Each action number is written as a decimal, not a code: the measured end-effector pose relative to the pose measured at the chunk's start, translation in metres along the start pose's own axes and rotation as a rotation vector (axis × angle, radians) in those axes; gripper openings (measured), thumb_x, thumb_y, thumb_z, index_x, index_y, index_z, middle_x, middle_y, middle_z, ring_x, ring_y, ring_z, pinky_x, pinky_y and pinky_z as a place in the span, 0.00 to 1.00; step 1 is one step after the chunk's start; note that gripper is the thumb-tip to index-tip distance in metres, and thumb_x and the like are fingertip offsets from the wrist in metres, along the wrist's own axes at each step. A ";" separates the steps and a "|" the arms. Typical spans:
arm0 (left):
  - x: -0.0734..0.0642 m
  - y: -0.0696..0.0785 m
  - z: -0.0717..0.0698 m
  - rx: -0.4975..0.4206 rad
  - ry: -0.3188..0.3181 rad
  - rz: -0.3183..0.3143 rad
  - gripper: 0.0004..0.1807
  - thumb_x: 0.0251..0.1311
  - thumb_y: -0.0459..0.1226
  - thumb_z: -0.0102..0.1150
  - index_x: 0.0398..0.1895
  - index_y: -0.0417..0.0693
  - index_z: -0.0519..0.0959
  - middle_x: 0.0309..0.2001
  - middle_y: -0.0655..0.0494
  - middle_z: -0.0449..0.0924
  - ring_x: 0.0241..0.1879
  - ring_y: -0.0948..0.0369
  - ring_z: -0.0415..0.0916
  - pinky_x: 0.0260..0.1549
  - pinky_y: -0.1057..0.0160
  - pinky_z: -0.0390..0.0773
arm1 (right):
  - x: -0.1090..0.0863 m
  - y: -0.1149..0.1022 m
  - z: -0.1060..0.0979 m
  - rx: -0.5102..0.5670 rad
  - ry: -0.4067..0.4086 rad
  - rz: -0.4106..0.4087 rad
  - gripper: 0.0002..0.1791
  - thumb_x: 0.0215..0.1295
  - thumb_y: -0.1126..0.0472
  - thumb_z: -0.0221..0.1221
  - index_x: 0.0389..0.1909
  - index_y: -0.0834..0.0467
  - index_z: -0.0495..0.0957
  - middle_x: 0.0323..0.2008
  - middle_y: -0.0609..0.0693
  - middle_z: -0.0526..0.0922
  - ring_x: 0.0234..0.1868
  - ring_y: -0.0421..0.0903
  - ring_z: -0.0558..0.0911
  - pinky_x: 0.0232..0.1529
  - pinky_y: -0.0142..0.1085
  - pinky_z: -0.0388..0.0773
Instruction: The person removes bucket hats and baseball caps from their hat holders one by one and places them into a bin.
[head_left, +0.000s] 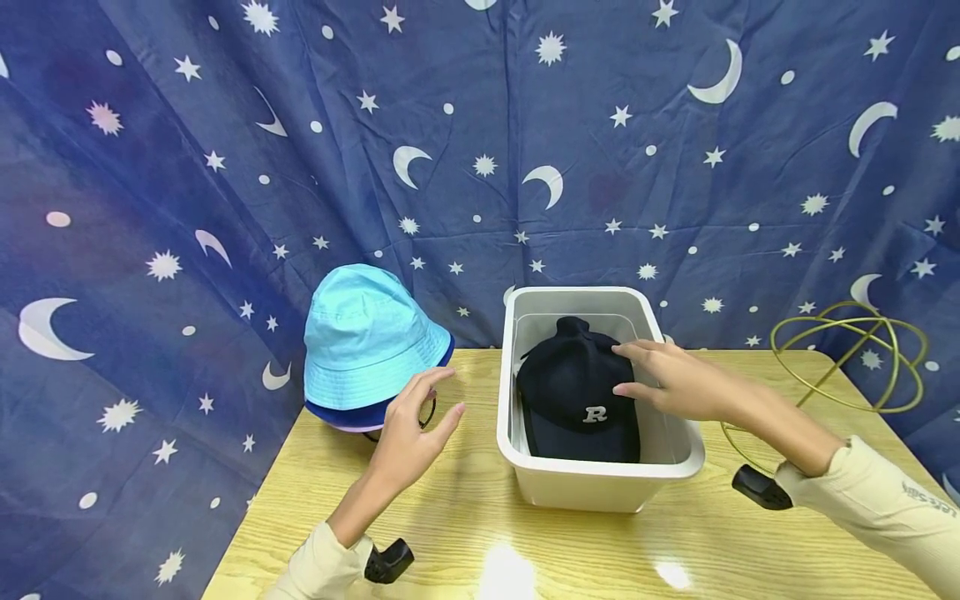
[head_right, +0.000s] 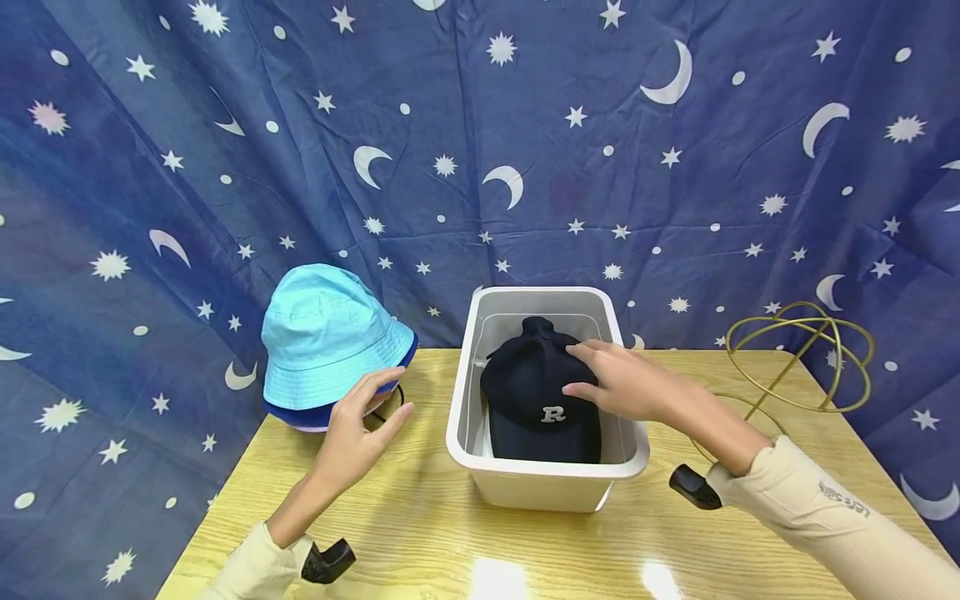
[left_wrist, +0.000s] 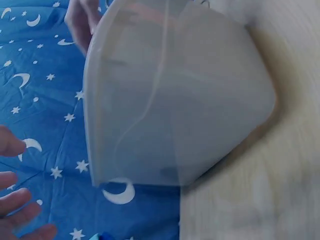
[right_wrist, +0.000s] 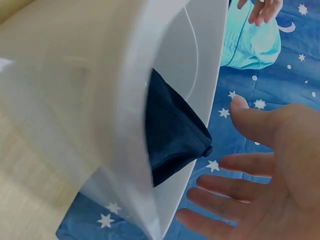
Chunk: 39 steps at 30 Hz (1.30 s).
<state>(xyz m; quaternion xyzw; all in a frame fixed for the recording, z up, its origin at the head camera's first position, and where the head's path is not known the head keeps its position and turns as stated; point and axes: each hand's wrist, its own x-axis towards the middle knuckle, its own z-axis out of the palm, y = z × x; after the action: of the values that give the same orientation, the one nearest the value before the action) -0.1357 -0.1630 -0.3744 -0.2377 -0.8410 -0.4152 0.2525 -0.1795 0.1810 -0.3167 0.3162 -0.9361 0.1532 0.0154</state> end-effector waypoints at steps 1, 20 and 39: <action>0.002 -0.001 -0.003 0.012 0.003 -0.007 0.23 0.54 0.41 0.57 0.54 0.53 0.69 0.53 0.60 0.68 0.54 0.63 0.65 0.47 0.61 0.71 | -0.003 0.000 0.000 0.003 0.010 0.003 0.32 0.59 0.46 0.53 0.57 0.65 0.65 0.55 0.62 0.68 0.56 0.59 0.66 0.53 0.54 0.62; 0.042 -0.001 -0.046 0.153 0.076 0.013 0.22 0.50 0.36 0.60 0.52 0.51 0.71 0.51 0.55 0.71 0.52 0.62 0.67 0.45 0.59 0.71 | -0.073 -0.004 0.038 -0.047 0.112 0.115 0.40 0.56 0.38 0.51 0.64 0.58 0.56 0.66 0.55 0.51 0.62 0.56 0.57 0.50 0.54 0.65; 0.083 -0.013 -0.097 0.338 0.144 -0.077 0.22 0.45 0.34 0.62 0.48 0.43 0.74 0.52 0.48 0.70 0.55 0.52 0.64 0.51 0.52 0.63 | -0.095 -0.002 0.077 -0.082 0.333 0.057 0.39 0.59 0.50 0.53 0.65 0.63 0.49 0.67 0.57 0.44 0.67 0.52 0.46 0.61 0.22 0.31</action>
<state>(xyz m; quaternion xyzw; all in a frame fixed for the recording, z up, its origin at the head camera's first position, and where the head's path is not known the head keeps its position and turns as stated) -0.1848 -0.2331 -0.2789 -0.1291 -0.8872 -0.2931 0.3322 -0.0972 0.2127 -0.4017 0.2586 -0.9347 0.1657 0.1789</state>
